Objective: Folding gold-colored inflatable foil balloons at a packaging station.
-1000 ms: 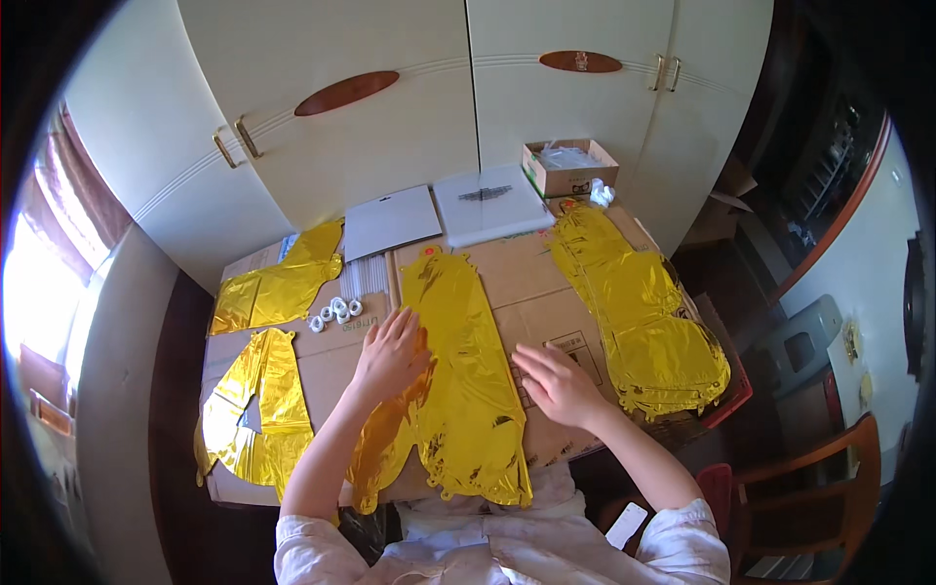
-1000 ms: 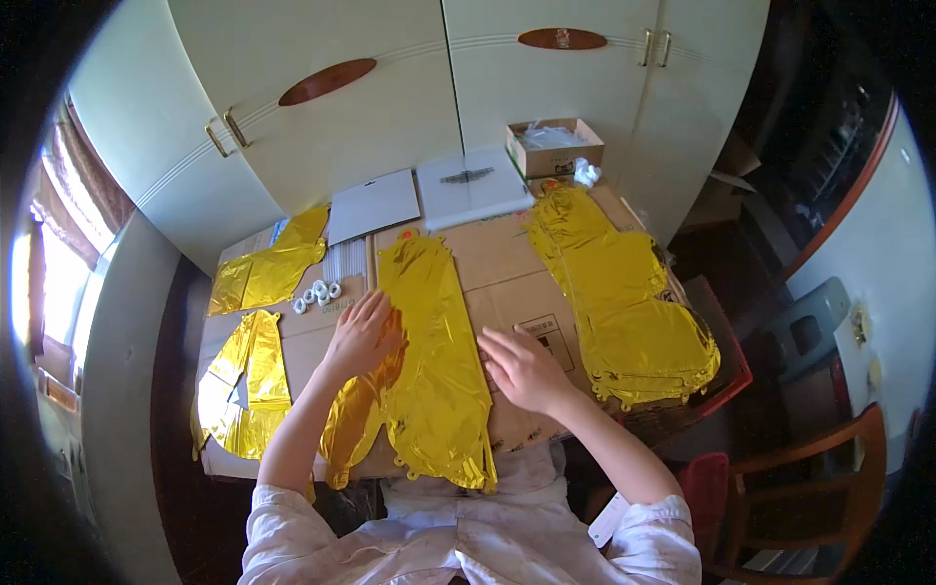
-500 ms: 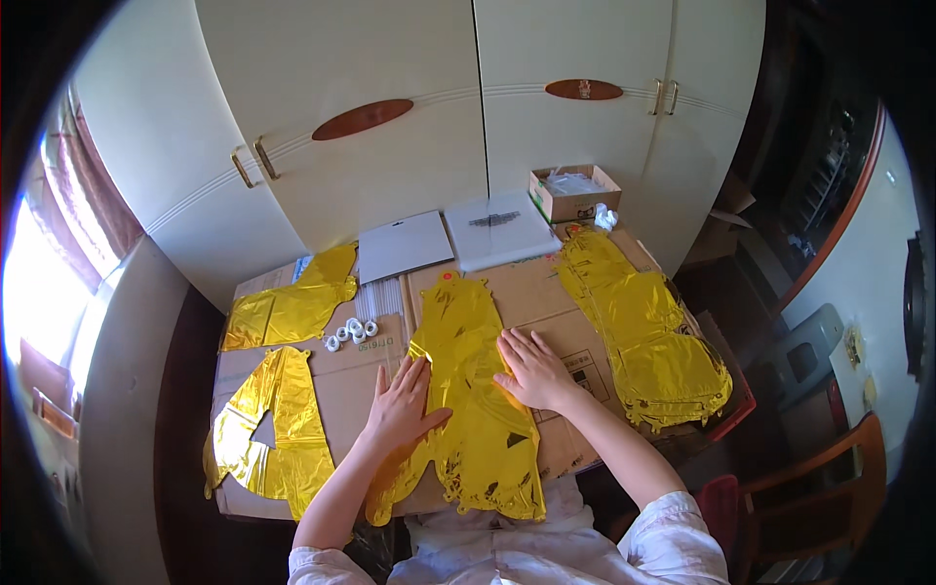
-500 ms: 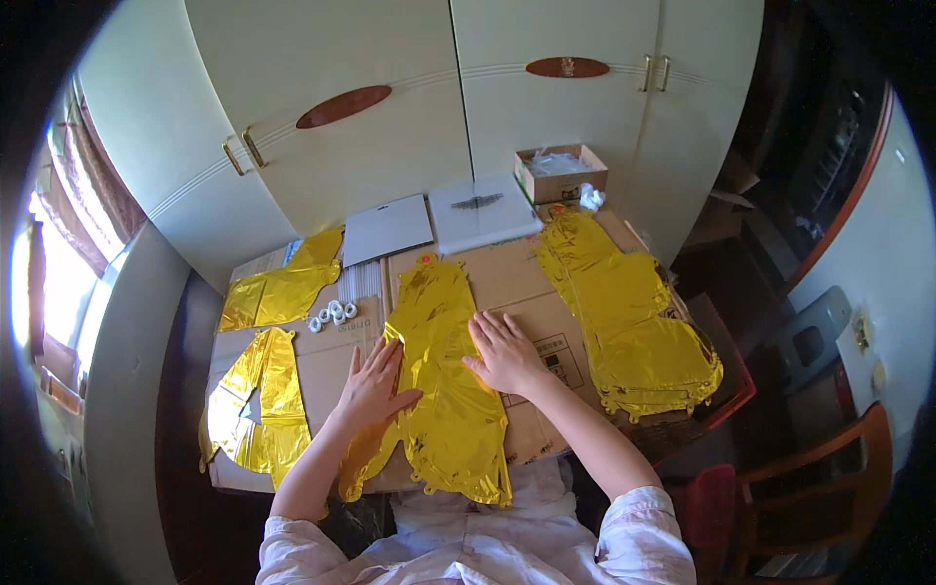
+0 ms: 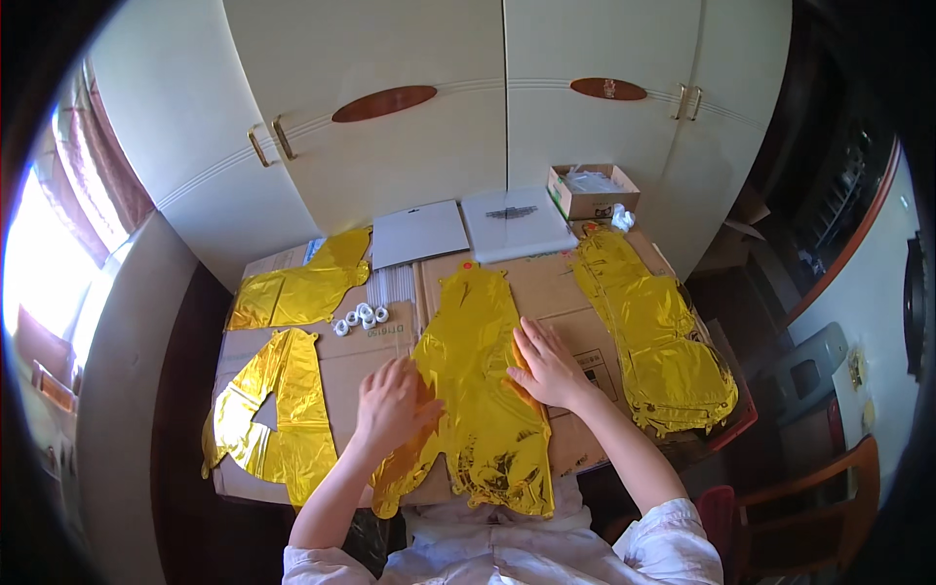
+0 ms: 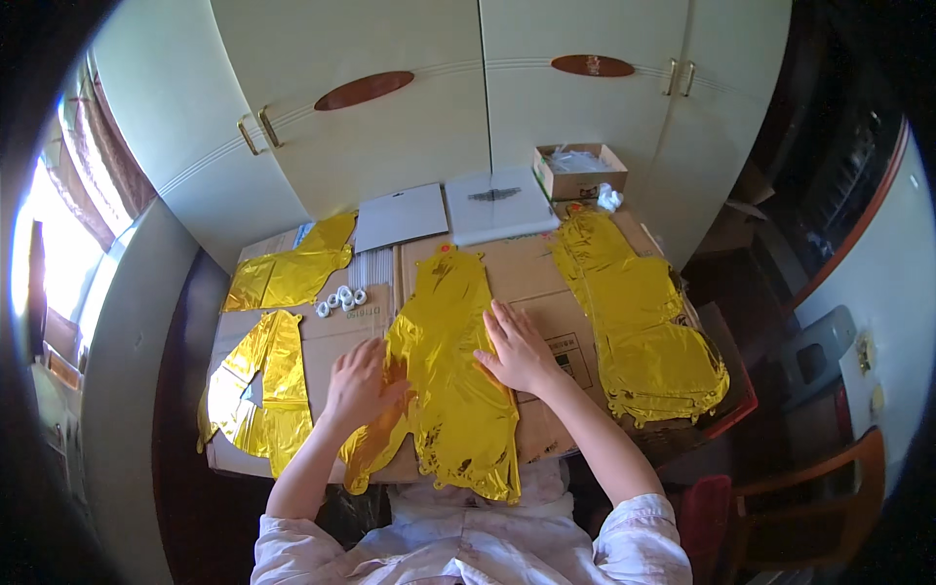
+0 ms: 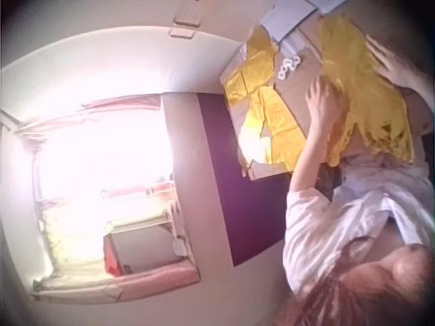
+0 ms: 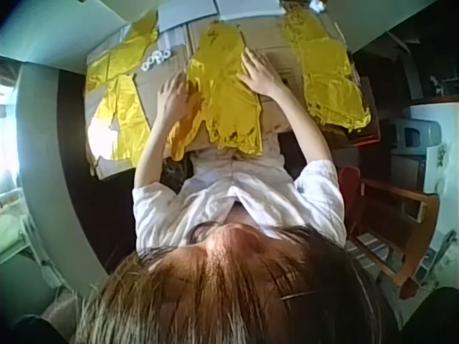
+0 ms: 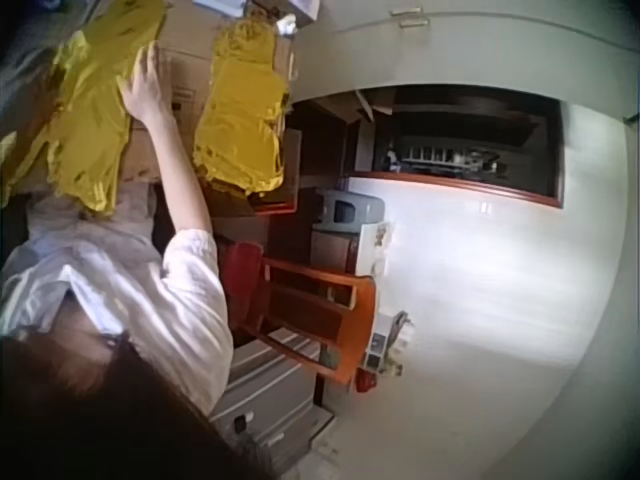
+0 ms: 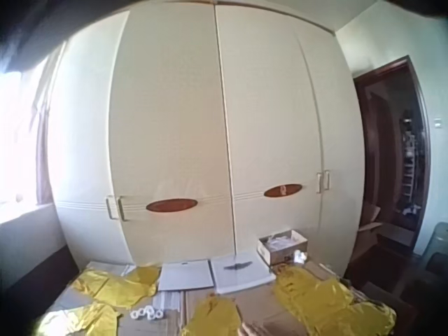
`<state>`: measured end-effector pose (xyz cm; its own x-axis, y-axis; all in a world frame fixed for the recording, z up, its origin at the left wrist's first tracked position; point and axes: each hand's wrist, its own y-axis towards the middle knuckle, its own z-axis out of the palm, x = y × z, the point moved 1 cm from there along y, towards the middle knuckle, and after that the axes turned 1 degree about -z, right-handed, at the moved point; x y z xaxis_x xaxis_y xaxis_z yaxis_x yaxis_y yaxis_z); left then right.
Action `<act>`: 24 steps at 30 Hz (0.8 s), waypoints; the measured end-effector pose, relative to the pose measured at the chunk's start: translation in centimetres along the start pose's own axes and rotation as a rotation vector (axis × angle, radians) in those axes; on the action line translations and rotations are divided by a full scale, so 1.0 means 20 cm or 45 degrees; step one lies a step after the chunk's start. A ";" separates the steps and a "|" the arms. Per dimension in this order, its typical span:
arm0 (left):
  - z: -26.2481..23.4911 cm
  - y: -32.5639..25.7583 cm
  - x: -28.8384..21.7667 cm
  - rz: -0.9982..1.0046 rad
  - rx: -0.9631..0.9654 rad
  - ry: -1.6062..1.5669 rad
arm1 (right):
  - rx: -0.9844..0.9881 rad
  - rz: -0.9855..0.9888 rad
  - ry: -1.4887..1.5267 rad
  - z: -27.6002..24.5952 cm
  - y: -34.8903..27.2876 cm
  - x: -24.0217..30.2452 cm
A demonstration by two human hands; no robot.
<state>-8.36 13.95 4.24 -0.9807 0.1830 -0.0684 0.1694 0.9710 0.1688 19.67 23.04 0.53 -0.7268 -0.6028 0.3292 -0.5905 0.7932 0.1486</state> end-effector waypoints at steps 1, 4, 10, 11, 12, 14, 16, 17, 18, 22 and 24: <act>-0.08 -0.06 -0.02 -0.107 0.037 -0.046 | -0.019 -0.041 -0.035 -0.02 -0.02 0.01; -0.10 -0.31 0.08 -0.355 -0.022 0.001 | -0.031 -0.198 -0.098 -0.03 -0.02 0.13; -0.08 -0.59 0.13 -0.667 0.019 -0.056 | 0.061 -0.439 -0.189 0.03 -0.04 0.30; -0.10 -0.59 0.09 -0.673 0.025 -0.085 | 0.066 -0.458 -0.181 0.05 -0.04 0.30; -0.10 -0.59 0.07 -0.676 0.031 -0.114 | 0.071 -0.474 -0.174 0.07 -0.04 0.29; -0.07 -0.59 0.06 -0.566 -0.062 -0.120 | 0.084 -0.483 -0.154 0.07 -0.04 0.29; -0.03 -0.60 0.07 -0.469 -0.132 -0.155 | 0.101 -0.468 -0.125 0.04 -0.04 0.30; -0.05 -0.59 0.05 -0.463 -0.124 -0.233 | 0.091 -0.463 -0.117 0.04 -0.06 0.29; -0.06 -0.58 0.04 -0.469 -0.120 -0.344 | 0.082 -0.458 -0.108 0.04 -0.07 0.28; -0.12 -0.54 -0.03 -0.507 -0.197 -0.675 | -0.012 -0.465 -0.140 0.01 -0.10 0.27; -0.15 -0.52 -0.06 -0.548 -0.226 -0.752 | -0.042 -0.549 -0.079 -0.02 -0.11 0.31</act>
<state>-9.28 3.25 5.62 -0.7332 -0.1062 -0.6717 -0.2840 0.9453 0.1605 16.50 17.56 2.57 -0.4366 -0.8827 0.1740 -0.8339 0.4696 0.2899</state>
